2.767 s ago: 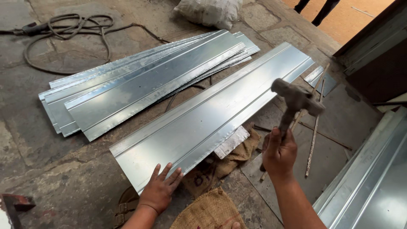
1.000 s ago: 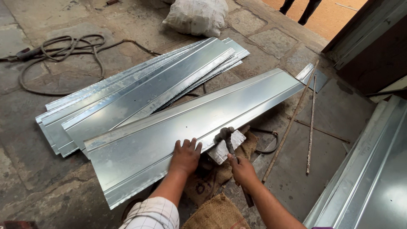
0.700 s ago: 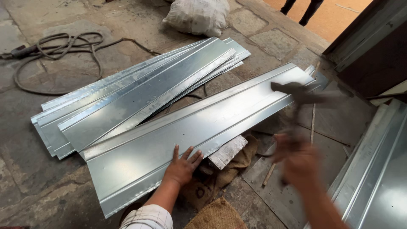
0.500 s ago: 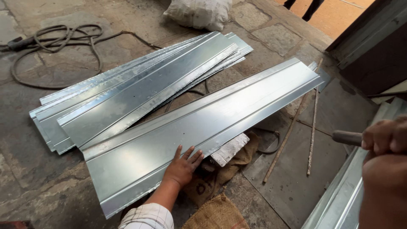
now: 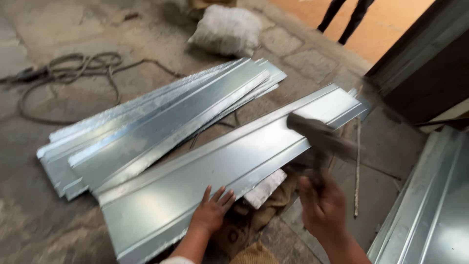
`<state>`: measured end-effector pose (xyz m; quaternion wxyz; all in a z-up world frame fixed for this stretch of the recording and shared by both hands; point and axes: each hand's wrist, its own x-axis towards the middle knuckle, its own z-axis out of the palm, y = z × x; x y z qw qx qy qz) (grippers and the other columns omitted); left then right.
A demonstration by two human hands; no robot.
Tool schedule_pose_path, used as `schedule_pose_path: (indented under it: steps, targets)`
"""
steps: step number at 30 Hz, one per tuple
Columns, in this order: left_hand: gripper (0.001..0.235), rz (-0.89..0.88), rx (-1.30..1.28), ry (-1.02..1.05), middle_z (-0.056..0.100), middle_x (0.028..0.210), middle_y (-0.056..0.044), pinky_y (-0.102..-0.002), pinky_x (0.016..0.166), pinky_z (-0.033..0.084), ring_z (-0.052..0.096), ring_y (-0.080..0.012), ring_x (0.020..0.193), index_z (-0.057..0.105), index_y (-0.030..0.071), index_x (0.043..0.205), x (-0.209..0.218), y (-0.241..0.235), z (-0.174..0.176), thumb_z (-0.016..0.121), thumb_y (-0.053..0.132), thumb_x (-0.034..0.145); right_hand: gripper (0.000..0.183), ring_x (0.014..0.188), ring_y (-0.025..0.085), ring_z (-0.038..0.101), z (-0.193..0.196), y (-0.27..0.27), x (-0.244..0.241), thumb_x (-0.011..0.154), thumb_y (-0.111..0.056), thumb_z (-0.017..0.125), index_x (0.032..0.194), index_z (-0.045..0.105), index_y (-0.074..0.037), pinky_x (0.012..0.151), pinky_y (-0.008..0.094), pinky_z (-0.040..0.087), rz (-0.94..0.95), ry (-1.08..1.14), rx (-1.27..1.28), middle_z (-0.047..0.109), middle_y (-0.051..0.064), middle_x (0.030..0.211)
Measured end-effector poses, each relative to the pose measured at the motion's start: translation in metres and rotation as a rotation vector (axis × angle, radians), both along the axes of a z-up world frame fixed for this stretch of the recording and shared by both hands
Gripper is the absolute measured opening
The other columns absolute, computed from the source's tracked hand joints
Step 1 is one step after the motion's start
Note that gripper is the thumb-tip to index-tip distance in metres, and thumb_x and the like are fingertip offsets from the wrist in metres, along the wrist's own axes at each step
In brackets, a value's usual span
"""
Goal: The person uses a hammer to flatten and shape the edge of a metal sheet placed on the ground.
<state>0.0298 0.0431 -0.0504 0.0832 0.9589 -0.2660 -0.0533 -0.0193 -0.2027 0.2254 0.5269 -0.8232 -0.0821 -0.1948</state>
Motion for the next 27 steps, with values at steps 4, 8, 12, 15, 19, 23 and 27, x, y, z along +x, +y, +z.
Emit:
schedule_pose_path:
  steps: [4, 8, 12, 15, 19, 23, 27]
  targets:
    - [0.066, -0.072, -0.052, -0.14, 0.032, 0.163, -0.001, -0.064, 0.12, 0.007, 0.023, -0.029, 0.152, 0.04, 0.016, 0.154, 0.002, 0.009, -0.034, 0.047, 0.009, 0.089, 0.025, 0.055, 0.011, 0.049, -0.037, -0.009, 0.015, 0.107, -0.03, 0.059, 0.099, 0.052, -0.007, 0.05, 0.028, 0.042, 0.164, -0.657, 0.327, 0.054, 0.004, 0.069]
    - [0.061, -0.135, -0.005, -0.002, 0.023, 0.171, -0.004, -0.071, 0.117, 0.002, 0.014, -0.031, 0.153, 0.033, 0.014, 0.156, 0.024, 0.013, -0.069, 0.046, 0.027, 0.098, 0.025, 0.073, 0.026, 0.062, -0.15, -0.031, 0.024, 0.103, -0.029, 0.057, 0.102, 0.064, -0.005, 0.067, 0.042, 0.049, -0.116, -0.009, -0.473, 0.065, 0.017, 0.078]
    - [0.058, -0.212, -0.271, -0.834, 0.027, 0.164, -0.004, -0.076, 0.109, 0.008, 0.02, -0.0307, 0.151, 0.037, 0.019, 0.152, 0.038, 0.016, -0.079, 0.038, 0.048, 0.101, 0.041, 0.066, 0.021, 0.066, -0.14, -0.03, 0.036, 0.102, -0.045, 0.058, 0.096, 0.069, -0.006, 0.063, 0.04, 0.05, -0.118, 0.769, -0.361, 0.069, 0.01, 0.073]
    - [0.056, -0.178, -0.259, -0.858, 0.026, 0.165, 0.0, -0.077, 0.111, 0.009, 0.021, -0.0264, 0.152, 0.036, 0.024, 0.152, 0.04, 0.022, -0.087, 0.032, 0.05, 0.103, 0.042, 0.059, 0.018, 0.063, -0.07, -0.031, 0.033, 0.099, -0.049, 0.05, 0.096, 0.067, -0.011, 0.053, 0.038, 0.048, -0.205, 0.505, -0.21, 0.062, 0.006, 0.063]
    - [0.058, -0.027, 0.219, 0.178, 0.017, 0.169, 0.006, -0.079, 0.117, 0.002, 0.011, -0.022, 0.157, 0.029, 0.029, 0.16, 0.031, 0.022, -0.094, 0.029, 0.051, 0.106, 0.047, 0.052, 0.016, 0.046, -0.036, -0.042, 0.026, 0.107, -0.047, 0.051, 0.084, 0.059, -0.006, 0.046, 0.034, 0.034, -0.054, -0.069, -0.003, 0.047, 0.003, 0.061]
    - [0.055, -0.153, -0.261, -0.844, 0.03, 0.163, 0.002, -0.077, 0.111, 0.006, 0.022, -0.0235, 0.151, 0.041, 0.027, 0.148, 0.028, 0.026, -0.088, 0.03, 0.054, 0.102, 0.035, 0.061, 0.019, 0.046, -0.117, -0.029, 0.029, 0.111, -0.038, 0.051, 0.097, 0.055, -0.006, 0.051, 0.034, 0.036, 0.156, -0.477, 0.236, 0.051, 0.009, 0.074]
    - [0.053, -0.099, -0.294, -0.906, 0.032, 0.165, 0.001, -0.074, 0.118, 0.007, 0.025, -0.0208, 0.153, 0.043, 0.025, 0.151, 0.022, 0.024, -0.083, 0.033, 0.054, 0.107, 0.031, 0.064, 0.016, 0.057, -0.145, -0.036, 0.029, 0.101, -0.039, 0.057, 0.112, 0.064, -0.01, 0.06, 0.036, 0.045, -0.037, 0.518, -0.455, 0.057, 0.006, 0.065]
